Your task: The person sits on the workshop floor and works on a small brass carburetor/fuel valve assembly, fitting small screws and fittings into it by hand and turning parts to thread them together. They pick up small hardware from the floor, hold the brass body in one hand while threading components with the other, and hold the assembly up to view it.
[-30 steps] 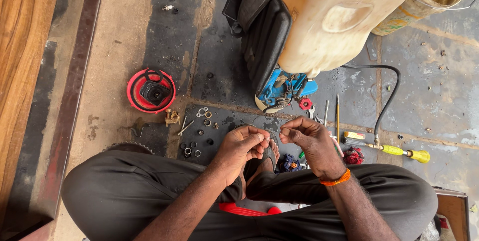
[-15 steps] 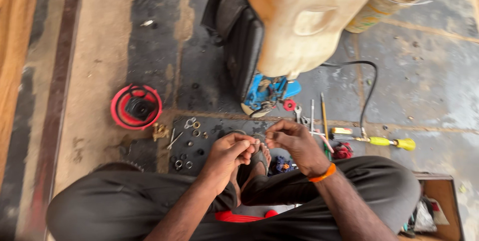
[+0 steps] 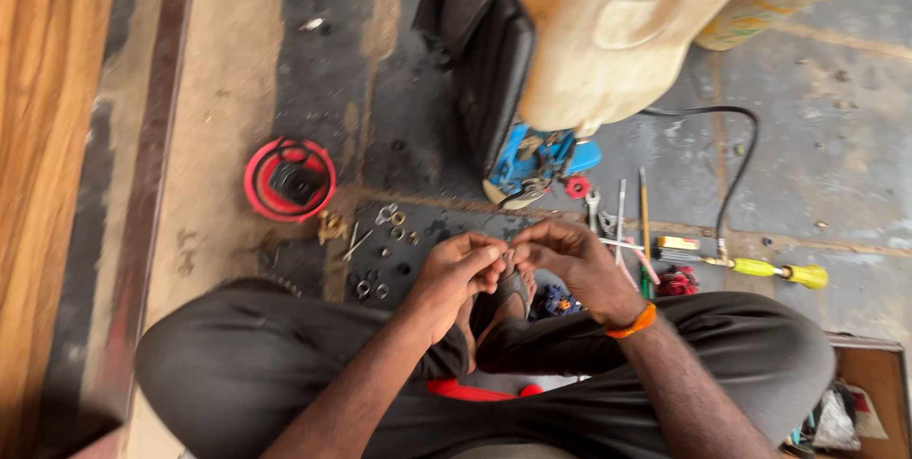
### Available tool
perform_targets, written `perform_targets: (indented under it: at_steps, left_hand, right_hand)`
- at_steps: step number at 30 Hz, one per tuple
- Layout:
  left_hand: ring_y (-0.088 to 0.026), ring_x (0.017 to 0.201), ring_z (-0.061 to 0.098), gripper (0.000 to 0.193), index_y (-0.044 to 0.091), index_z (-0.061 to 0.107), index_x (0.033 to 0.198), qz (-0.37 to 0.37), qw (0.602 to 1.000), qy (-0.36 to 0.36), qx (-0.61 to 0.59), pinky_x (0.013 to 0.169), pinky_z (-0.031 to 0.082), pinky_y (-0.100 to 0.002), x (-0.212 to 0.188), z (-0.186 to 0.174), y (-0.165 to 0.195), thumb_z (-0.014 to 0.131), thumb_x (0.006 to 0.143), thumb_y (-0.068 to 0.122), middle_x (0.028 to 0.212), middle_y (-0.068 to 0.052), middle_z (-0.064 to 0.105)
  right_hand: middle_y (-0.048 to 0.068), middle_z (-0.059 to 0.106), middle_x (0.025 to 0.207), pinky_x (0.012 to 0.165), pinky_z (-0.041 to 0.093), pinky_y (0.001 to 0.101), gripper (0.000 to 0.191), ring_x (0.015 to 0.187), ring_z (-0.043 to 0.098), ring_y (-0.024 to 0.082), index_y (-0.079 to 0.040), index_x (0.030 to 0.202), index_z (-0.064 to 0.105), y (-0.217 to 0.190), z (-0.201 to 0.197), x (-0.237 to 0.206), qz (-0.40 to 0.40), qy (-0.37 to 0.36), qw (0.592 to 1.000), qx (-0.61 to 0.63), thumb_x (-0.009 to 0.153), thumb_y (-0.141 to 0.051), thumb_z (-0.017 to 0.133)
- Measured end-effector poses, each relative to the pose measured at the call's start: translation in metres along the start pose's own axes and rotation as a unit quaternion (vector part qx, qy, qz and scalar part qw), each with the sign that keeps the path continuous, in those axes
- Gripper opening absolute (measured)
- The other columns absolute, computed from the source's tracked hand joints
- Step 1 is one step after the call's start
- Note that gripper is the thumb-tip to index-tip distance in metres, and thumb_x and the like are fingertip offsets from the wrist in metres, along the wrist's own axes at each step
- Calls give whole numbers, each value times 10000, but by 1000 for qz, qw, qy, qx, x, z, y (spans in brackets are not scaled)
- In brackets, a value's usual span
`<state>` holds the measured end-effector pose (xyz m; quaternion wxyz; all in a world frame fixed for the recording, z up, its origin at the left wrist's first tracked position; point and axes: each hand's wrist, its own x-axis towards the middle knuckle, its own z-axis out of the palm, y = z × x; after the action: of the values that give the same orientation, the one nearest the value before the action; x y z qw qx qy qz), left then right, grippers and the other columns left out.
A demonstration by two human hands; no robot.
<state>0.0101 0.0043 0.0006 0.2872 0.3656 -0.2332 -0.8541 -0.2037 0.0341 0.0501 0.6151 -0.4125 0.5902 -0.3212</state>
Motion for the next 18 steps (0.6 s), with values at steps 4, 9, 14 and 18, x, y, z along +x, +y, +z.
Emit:
perform_targets:
  at_steps: [4,9,14,18]
  left_hand:
    - [-98,755,612,229,-44,669,1111,13,999,-18,-28,706,528,-261,1,-6,1,662,977,142,890,-62,691]
    - [-104,774,629,229,-33,662,1109,0,1000,-8,-30,738,545,-264,1,-5,3,656,981,158,891,-74,701]
    - [-100,802,634,226,-9,669,1126,4,1000,-13,-21,759,555,-273,0,-4,4,639,1001,177,927,-66,701]
    - [-104,823,652,236,2,671,1147,-6,1000,-11,-2,790,578,-292,1,-5,2,629,1001,183,947,-70,707]
  right_hand:
    - [84,768,1064,929,593,324,323,995,734,150,-8,1288,656,-7,2,0,-51,-32,998,23,986,-106,597]
    - [85,766,1096,929,587,308,303,1037,730,134,25,1240,667,-3,4,1,-48,-32,998,12,947,-52,662]
    - [88,772,1044,860,594,291,244,964,719,123,31,1178,707,5,3,3,-47,-3,999,-8,940,-20,694]
    - [81,767,1041,848,593,287,227,958,715,120,29,1157,708,8,5,3,-42,1,999,1,935,-20,701]
